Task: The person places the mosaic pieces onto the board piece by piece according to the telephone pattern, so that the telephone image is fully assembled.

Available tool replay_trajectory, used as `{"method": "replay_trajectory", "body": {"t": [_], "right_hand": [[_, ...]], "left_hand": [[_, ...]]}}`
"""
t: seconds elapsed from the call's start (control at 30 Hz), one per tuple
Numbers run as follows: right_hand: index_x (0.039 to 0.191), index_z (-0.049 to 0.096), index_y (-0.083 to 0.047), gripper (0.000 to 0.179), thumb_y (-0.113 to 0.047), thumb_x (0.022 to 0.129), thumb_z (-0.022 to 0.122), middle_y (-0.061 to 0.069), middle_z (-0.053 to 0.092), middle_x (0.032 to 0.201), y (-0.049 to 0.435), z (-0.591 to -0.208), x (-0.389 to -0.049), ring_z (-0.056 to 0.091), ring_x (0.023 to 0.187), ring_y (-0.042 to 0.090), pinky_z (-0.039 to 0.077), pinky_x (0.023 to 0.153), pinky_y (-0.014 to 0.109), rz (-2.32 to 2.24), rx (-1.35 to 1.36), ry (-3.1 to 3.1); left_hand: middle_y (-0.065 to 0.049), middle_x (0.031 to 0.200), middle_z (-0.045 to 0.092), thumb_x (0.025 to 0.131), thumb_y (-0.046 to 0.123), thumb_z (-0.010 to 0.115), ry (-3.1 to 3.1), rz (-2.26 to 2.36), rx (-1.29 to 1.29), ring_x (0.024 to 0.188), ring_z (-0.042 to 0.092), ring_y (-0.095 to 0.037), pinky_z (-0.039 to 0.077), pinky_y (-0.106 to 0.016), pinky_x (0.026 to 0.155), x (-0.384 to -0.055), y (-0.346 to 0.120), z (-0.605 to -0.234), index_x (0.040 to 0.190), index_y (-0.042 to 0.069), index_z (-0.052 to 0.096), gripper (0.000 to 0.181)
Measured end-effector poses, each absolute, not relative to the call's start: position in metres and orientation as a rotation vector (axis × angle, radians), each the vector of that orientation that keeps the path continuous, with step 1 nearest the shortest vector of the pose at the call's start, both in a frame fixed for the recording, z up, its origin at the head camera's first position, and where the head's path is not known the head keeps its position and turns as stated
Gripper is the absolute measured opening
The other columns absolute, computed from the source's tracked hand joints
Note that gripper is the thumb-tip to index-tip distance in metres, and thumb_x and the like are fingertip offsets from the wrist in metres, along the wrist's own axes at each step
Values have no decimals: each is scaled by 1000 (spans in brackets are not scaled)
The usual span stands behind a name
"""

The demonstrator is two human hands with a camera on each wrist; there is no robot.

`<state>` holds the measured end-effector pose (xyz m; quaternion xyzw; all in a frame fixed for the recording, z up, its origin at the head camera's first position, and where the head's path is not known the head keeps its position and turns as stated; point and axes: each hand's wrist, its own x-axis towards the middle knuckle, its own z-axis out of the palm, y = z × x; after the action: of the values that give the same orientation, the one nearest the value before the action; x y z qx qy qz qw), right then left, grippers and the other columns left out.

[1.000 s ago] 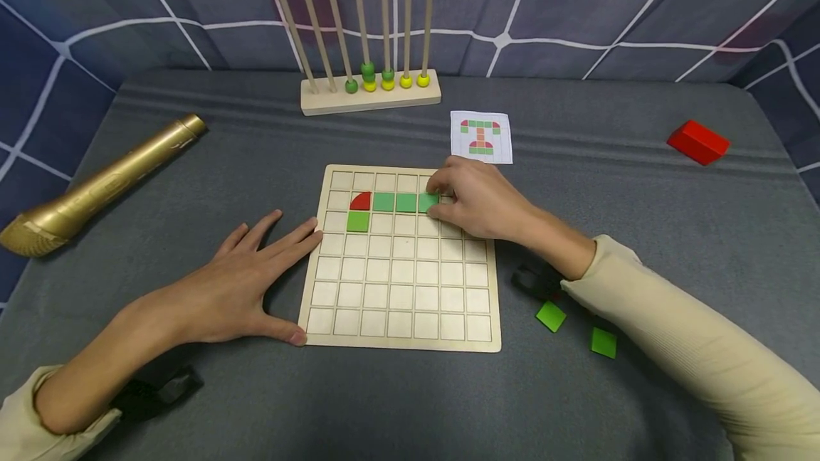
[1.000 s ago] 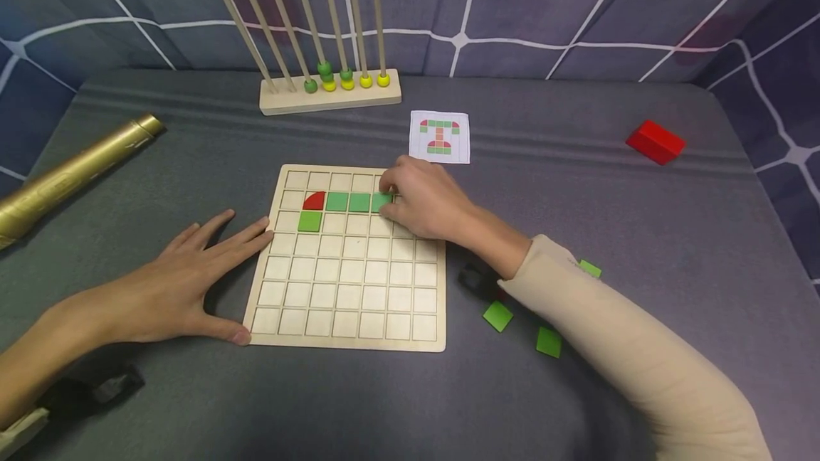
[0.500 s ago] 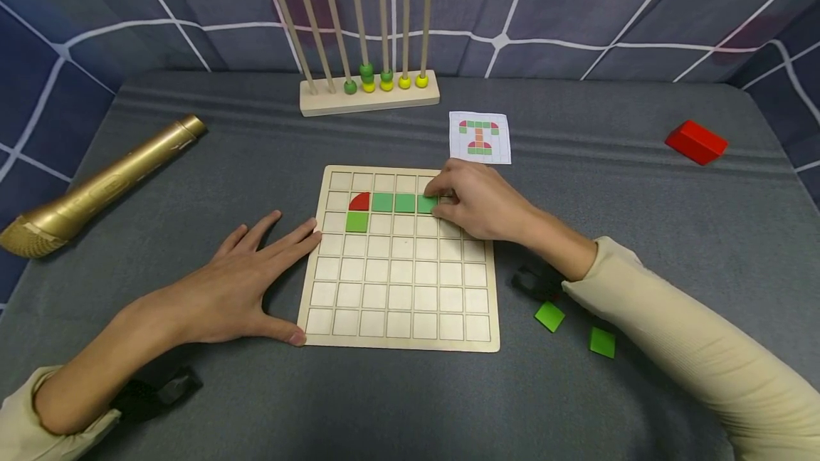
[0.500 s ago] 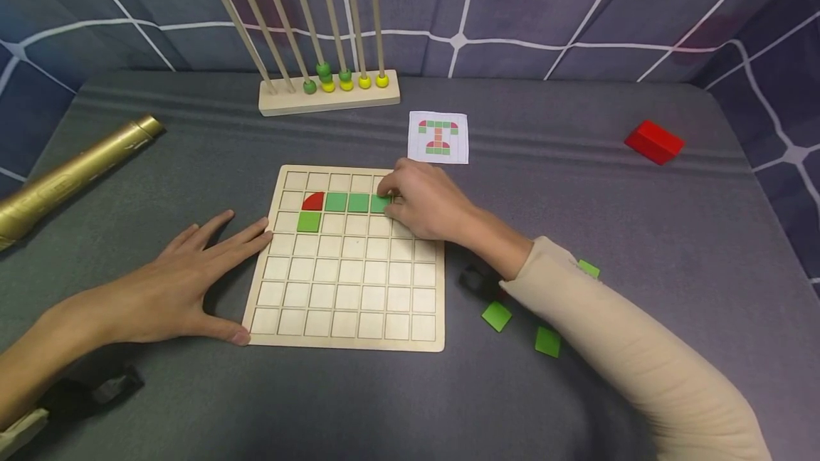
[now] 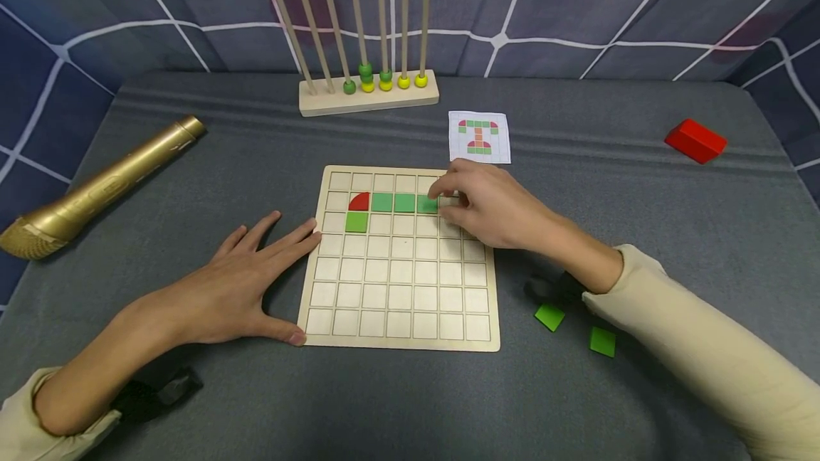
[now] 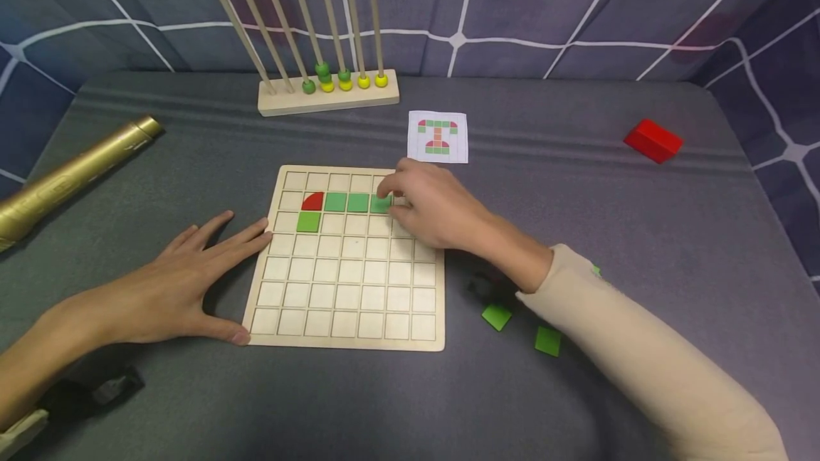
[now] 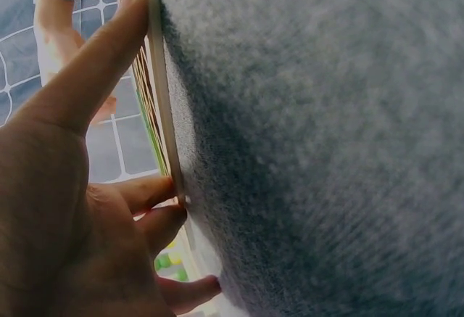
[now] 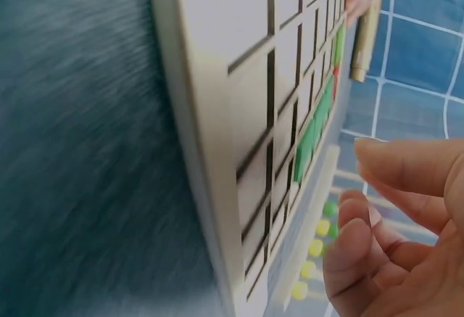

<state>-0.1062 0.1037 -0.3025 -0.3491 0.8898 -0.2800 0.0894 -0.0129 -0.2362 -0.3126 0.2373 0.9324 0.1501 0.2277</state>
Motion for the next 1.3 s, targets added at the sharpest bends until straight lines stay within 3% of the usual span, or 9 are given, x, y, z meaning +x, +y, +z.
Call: {"method": "replay_trajectory", "body": {"t": [0.27,0.77,1.03,1.3], "right_hand": [[109,73,-5,21,2,90,67,0,62,91,156,-301,-93,50,69,12,41,62,29,-899,-954,2667],[113,71,-12,29,-4,85,76,-10,56,85,252,-314,-54,50,72,4,40,57,18,-765,-802,2815],[112,71,-16,35,-9,80,83,-10,54,87,268,-323,-38,46,76,3,36,56,20,-705,-752,2861],[119,68,-14,47,6,78,77,-9,55,94,268,-325,-39,45,79,3,36,58,19,-722,-813,2861]], "left_hand": [[1,165,9,65,85,62,2557,404,660,148,-2,-41,6,-72,106,-14,-236,-310,160,27,15,121],[2,165,7,66,83,64,2546,438,663,148,-2,-42,6,-72,105,-14,-237,-309,160,27,16,120],[2,165,7,65,83,65,2542,443,645,148,-3,-42,4,-73,105,-14,-237,-308,160,27,16,121],[3,165,7,64,83,65,2540,440,642,148,-3,-42,4,-72,106,-15,-237,-310,160,27,16,121]]}}
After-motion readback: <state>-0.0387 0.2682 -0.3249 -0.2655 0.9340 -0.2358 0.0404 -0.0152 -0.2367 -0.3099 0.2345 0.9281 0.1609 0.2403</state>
